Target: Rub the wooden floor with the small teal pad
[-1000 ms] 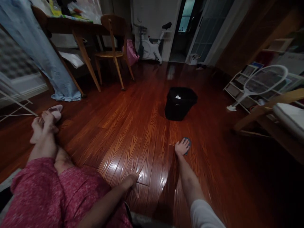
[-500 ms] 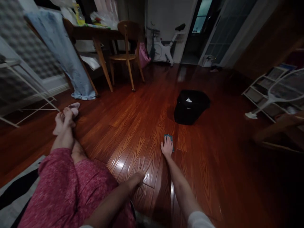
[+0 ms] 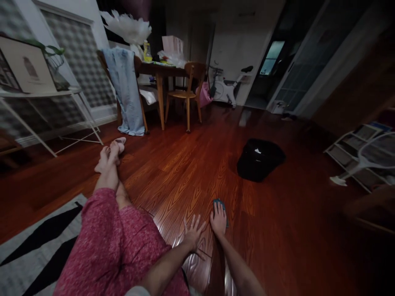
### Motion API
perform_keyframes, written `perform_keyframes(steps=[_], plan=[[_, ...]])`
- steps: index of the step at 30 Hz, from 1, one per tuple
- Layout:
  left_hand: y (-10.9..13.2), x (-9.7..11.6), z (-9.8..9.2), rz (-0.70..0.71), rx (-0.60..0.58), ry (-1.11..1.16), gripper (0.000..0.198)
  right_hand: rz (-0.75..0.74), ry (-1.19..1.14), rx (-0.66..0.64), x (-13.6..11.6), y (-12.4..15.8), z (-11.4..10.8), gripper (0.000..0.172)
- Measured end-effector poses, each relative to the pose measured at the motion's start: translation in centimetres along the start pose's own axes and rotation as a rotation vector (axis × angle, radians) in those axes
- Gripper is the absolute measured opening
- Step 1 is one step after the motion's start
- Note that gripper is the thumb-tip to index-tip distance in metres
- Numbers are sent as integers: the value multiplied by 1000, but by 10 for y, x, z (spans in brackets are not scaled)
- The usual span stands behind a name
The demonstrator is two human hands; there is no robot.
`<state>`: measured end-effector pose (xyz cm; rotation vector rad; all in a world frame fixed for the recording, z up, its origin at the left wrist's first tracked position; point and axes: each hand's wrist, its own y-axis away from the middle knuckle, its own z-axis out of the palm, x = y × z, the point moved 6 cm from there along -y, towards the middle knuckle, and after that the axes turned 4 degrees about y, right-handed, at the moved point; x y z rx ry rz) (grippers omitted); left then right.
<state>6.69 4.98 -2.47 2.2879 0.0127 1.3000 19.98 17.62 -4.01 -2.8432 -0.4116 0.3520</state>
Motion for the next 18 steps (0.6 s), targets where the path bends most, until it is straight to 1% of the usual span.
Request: perform_keyframes(steps=[1,2,5,6,7,9,11,13,15,18], plan=[[2,2,3,12,9,-22,57,-5,-3,22,-3,5,-1,64],[3,3,4,23,24,-43,67,-10,-3,39,-5,11,-2,64],[8,4,1,82,81,-171,120,-21,21,52,-11,27,-1,64],[9,4,-1,108,92,-231,129,-22,32,52,-12,33,-1,64],[9,2,-3,135,96,-289,129,-25,42,50,-14,38,0,64],[8,-3,-6,183,77,-361,115,-25,62,41,-18,50,1,64],[6,-8,-11,201,57,-369,101,-17,81,19,-23,61,2,64],[4,-13,-16,184,60,-362,92,-7,96,-7,-27,72,4,64],[4,-16,-20,137,75,-344,91,-7,104,-22,-31,82,6,64],[8,-17,-23,82,78,-300,94,-13,111,-25,-35,92,8,64]])
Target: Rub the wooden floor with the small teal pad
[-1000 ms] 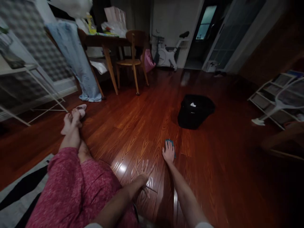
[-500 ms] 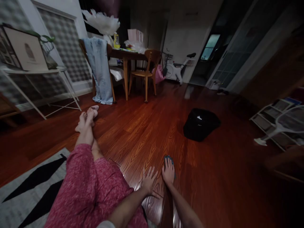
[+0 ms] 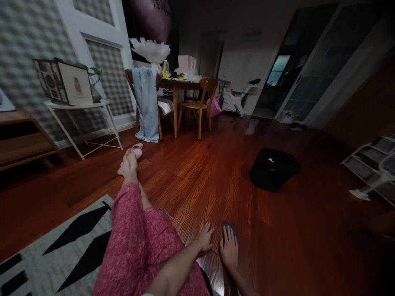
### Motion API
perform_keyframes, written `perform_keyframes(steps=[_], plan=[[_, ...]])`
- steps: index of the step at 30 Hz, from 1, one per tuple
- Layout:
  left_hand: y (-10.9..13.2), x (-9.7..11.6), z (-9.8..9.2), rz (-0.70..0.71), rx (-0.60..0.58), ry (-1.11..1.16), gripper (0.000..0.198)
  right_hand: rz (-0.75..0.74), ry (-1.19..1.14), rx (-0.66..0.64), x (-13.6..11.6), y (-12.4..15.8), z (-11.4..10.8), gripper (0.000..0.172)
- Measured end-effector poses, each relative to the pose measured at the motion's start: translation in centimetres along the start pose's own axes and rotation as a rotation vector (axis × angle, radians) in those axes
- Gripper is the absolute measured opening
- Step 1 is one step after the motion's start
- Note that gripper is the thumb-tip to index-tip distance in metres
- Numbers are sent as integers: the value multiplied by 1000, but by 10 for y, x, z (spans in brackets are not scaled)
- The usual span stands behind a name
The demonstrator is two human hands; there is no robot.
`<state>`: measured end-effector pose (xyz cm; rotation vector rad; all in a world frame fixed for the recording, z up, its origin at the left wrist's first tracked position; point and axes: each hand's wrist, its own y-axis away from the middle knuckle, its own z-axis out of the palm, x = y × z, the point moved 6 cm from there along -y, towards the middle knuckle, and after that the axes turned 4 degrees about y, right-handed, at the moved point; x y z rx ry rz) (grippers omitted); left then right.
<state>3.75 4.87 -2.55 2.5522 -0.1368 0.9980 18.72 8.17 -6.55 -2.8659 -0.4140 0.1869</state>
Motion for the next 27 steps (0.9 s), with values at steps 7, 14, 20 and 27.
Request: perform_keyframes(steps=[7,14,20,27], plan=[[21,8,-16,11,-42,4,95,31,-1,5,-7,10,0,65],[31,6,-47,9,20,-82,92,95,7,30,-12,16,3,68],[34,-10,-93,93,60,-219,91,115,13,29,-13,15,1,69],[33,-32,-195,136,187,-461,87,104,-41,63,-13,16,-3,71]])
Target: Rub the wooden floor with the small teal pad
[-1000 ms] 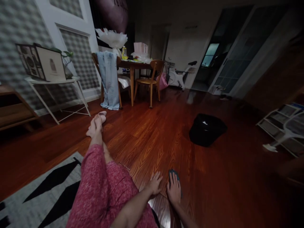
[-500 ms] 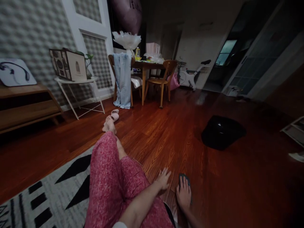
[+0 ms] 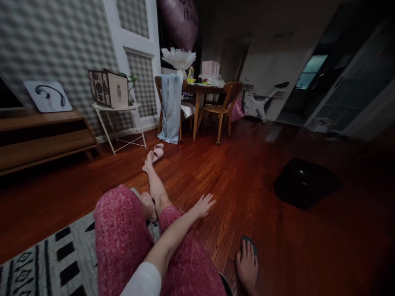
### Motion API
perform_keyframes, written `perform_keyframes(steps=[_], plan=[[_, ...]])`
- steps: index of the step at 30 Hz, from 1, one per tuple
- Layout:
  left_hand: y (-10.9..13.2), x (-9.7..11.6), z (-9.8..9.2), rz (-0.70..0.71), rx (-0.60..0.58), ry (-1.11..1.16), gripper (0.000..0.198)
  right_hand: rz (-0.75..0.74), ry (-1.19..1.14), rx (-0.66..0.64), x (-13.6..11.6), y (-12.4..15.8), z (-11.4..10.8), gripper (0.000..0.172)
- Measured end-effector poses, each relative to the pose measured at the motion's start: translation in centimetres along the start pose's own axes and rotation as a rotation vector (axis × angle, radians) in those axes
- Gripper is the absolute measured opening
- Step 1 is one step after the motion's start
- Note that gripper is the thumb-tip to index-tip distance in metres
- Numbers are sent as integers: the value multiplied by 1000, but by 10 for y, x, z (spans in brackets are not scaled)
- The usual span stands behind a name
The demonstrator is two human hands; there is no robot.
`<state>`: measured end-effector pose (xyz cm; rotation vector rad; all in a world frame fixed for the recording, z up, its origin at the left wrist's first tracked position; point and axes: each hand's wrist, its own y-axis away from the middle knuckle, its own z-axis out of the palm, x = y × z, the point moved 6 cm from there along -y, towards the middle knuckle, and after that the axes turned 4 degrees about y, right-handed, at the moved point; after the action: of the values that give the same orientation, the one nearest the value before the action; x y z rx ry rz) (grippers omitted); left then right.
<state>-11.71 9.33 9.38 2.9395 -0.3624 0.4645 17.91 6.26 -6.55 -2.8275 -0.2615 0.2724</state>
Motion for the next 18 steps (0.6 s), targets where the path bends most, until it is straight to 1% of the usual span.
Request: perform_keyframes(steps=[4,7,9,12,14,18], plan=[[1,-31,-59,-21,38,-153,84,-19,-1,30,1,0,0,72],[12,-52,-103,5,73,-264,79,-48,-4,21,1,-6,3,71],[22,-68,-129,25,79,-307,76,-75,-15,1,0,-14,6,72],[42,-97,-170,9,87,-326,71,-80,-36,-32,-3,-33,11,71],[56,-116,-199,-20,97,-345,67,-55,-48,-57,-7,-48,15,71],[87,-152,-258,-119,166,-372,59,15,-82,-106,-22,-75,24,74]])
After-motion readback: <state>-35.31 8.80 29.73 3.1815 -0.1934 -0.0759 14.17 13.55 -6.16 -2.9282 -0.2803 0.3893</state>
